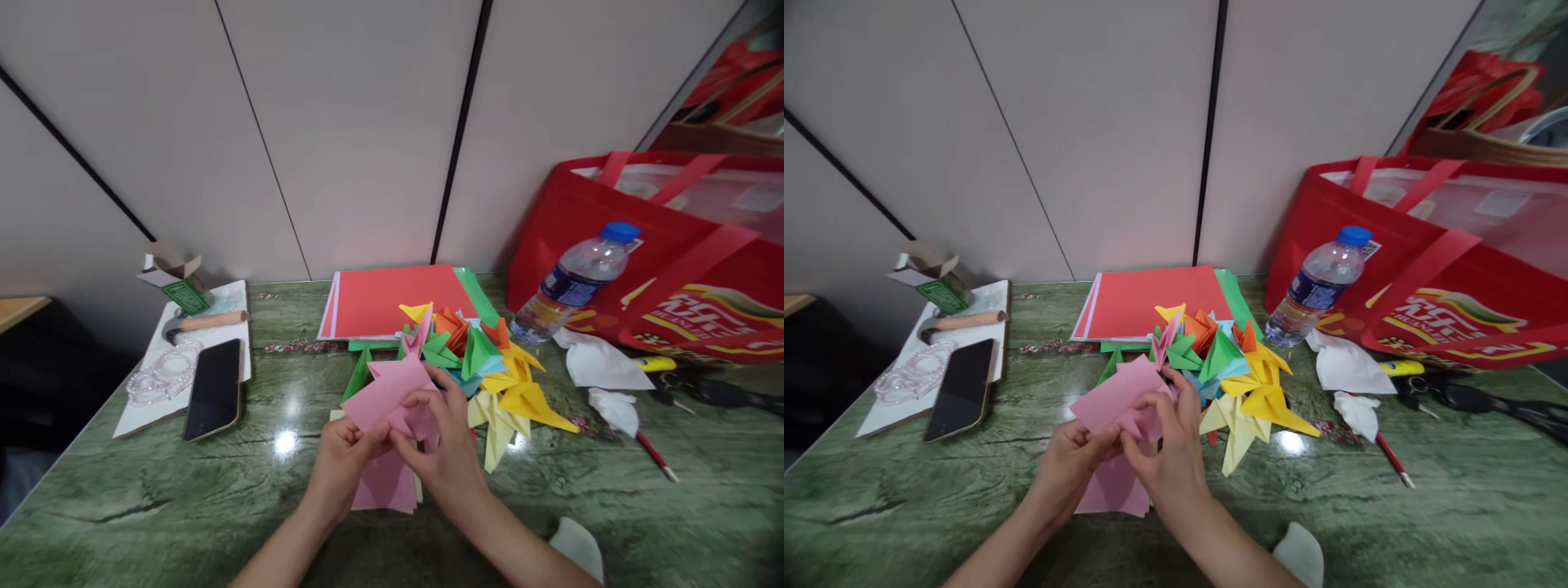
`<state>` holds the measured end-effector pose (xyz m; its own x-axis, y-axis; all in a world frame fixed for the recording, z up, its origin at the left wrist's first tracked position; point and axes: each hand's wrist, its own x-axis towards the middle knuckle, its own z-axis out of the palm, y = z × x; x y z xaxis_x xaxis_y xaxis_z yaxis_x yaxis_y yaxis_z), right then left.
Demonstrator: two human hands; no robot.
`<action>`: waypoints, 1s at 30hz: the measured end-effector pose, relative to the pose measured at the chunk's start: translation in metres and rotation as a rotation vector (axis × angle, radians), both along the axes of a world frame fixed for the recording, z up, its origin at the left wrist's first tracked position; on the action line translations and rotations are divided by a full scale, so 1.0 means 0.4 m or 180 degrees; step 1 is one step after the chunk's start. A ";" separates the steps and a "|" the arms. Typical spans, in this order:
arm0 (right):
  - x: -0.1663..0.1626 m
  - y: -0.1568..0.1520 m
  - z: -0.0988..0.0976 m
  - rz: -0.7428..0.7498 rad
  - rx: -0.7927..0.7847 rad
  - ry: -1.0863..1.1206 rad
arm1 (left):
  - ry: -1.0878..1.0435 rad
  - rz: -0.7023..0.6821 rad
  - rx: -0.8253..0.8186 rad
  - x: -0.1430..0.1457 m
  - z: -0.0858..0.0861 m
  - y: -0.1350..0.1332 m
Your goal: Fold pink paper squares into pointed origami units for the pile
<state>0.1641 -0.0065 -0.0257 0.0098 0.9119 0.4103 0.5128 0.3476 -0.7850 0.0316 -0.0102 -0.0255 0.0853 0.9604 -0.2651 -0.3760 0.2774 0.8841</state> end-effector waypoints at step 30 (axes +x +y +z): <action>-0.014 -0.006 -0.001 0.0131 -0.0785 0.1778 | -0.0218 0.0593 -0.0014 0.026 -0.007 -0.020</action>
